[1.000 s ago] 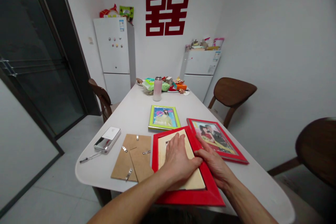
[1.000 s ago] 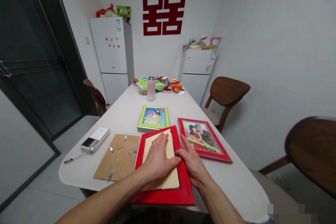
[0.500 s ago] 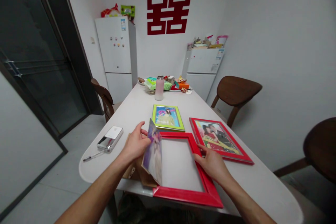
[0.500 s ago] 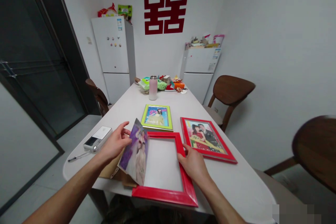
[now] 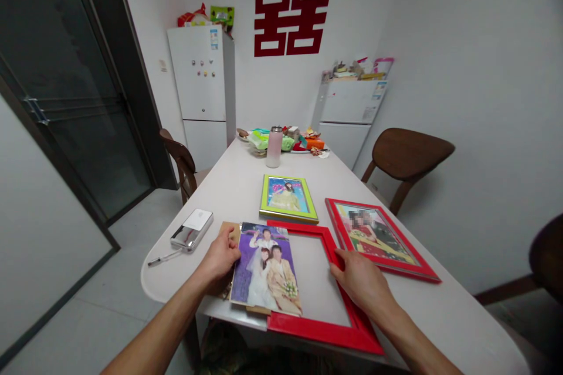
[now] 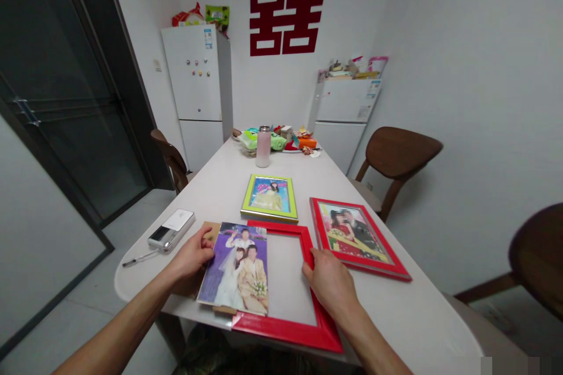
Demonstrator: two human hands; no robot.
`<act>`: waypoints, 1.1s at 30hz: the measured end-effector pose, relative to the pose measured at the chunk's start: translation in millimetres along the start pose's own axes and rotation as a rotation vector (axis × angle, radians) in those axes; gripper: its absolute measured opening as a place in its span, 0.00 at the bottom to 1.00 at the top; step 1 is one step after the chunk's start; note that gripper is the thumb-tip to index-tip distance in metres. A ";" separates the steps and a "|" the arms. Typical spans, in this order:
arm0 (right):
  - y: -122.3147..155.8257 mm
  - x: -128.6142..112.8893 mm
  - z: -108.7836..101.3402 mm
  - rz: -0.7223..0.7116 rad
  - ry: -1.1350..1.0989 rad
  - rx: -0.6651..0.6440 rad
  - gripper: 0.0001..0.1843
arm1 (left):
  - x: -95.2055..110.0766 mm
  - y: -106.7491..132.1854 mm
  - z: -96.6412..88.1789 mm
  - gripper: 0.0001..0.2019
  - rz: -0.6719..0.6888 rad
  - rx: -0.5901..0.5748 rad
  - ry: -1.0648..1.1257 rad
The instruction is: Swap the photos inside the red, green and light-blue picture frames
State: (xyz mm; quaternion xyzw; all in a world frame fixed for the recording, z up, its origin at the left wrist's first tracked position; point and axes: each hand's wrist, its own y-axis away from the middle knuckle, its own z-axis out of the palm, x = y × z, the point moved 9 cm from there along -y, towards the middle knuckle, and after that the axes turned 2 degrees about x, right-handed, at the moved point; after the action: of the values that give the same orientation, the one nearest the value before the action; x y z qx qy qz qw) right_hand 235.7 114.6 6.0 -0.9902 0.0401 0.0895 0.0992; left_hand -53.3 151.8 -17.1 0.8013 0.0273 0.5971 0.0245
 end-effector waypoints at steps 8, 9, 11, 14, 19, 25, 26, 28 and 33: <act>11.2 -58.1 2.6 -0.120 -0.446 -0.068 0.21 | -7.3 -3.6 3.0 0.28 -0.059 -0.021 0.083; 11.9 -63.9 9.5 -0.105 -0.539 -0.115 0.22 | -7.6 -4.0 3.5 0.28 -0.064 -0.022 0.099; 11.8 -71.1 21.0 -0.065 -0.687 -0.153 0.24 | -7.0 -4.3 4.3 0.27 -0.071 -0.022 0.138; 9.9 -71.6 36.0 0.014 -0.820 -0.170 0.28 | -2.0 -1.8 6.2 0.26 -0.077 -0.023 0.220; 10.0 -64.8 41.2 0.124 -1.043 -0.176 0.32 | 10.2 11.8 24.6 0.13 -0.125 -0.133 0.405; 14.0 -67.7 26.5 0.180 -1.384 -0.170 0.37 | 22.5 23.0 44.6 0.08 -0.159 -0.196 0.594; 15.0 -68.4 24.8 0.196 -1.418 -0.178 0.38 | 24.4 23.0 45.4 0.08 -0.156 -0.191 0.621; 16.9 -68.6 21.2 0.232 -1.475 -0.199 0.39 | 27.4 22.8 46.2 0.09 -0.155 -0.189 0.664; 18.2 -72.9 8.2 0.203 -1.629 -0.316 0.31 | 37.8 25.8 50.2 0.11 -0.145 -0.239 0.752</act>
State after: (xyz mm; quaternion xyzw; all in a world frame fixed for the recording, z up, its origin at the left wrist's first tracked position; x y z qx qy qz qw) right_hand 161.0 103.0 8.2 -0.6094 0.0320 0.7906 -0.0516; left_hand 6.0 128.5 6.5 0.5144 0.0210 0.8444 0.1478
